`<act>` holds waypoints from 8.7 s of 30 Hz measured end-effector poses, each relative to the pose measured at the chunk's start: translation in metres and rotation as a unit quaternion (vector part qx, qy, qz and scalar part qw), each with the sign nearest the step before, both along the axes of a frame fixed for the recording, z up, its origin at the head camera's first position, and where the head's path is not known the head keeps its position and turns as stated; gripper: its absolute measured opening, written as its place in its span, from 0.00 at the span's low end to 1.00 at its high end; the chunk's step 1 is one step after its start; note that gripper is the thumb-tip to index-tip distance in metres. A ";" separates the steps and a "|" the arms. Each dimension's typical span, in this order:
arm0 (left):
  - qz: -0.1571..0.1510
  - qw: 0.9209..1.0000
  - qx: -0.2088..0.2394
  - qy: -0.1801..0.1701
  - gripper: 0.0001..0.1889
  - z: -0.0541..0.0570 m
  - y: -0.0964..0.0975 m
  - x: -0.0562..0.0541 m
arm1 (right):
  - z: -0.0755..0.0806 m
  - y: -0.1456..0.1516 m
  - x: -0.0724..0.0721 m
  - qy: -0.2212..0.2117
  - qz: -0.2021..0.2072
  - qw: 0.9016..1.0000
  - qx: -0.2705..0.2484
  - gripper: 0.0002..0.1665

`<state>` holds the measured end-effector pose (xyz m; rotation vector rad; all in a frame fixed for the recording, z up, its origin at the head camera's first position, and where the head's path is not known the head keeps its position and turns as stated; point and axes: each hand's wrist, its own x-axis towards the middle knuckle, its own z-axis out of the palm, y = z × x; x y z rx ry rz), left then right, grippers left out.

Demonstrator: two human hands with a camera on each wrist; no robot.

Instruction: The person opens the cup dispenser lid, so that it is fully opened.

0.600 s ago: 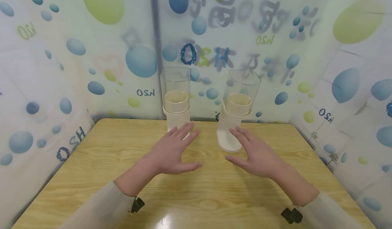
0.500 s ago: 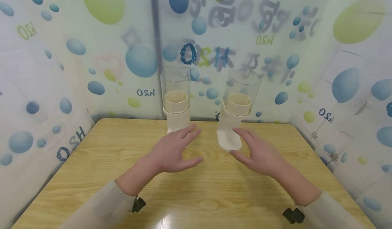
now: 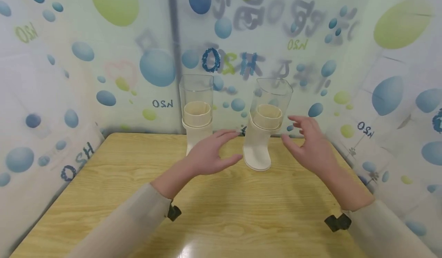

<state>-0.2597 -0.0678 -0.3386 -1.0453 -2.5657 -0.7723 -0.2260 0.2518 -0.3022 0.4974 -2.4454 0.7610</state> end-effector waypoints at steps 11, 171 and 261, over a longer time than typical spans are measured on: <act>-0.001 0.996 0.021 -0.081 0.44 0.020 0.042 -0.046 | 0.047 -0.011 -0.039 0.030 -0.009 0.998 -0.047 0.40; 0.071 0.967 0.193 -0.149 0.71 -0.006 0.113 -0.069 | 0.047 -0.033 -0.048 -0.096 -0.044 0.979 -0.175 0.52; 0.035 0.931 0.232 -0.280 0.63 -0.017 0.096 -0.092 | -0.050 0.126 -0.043 -0.165 -0.160 0.964 -0.132 0.64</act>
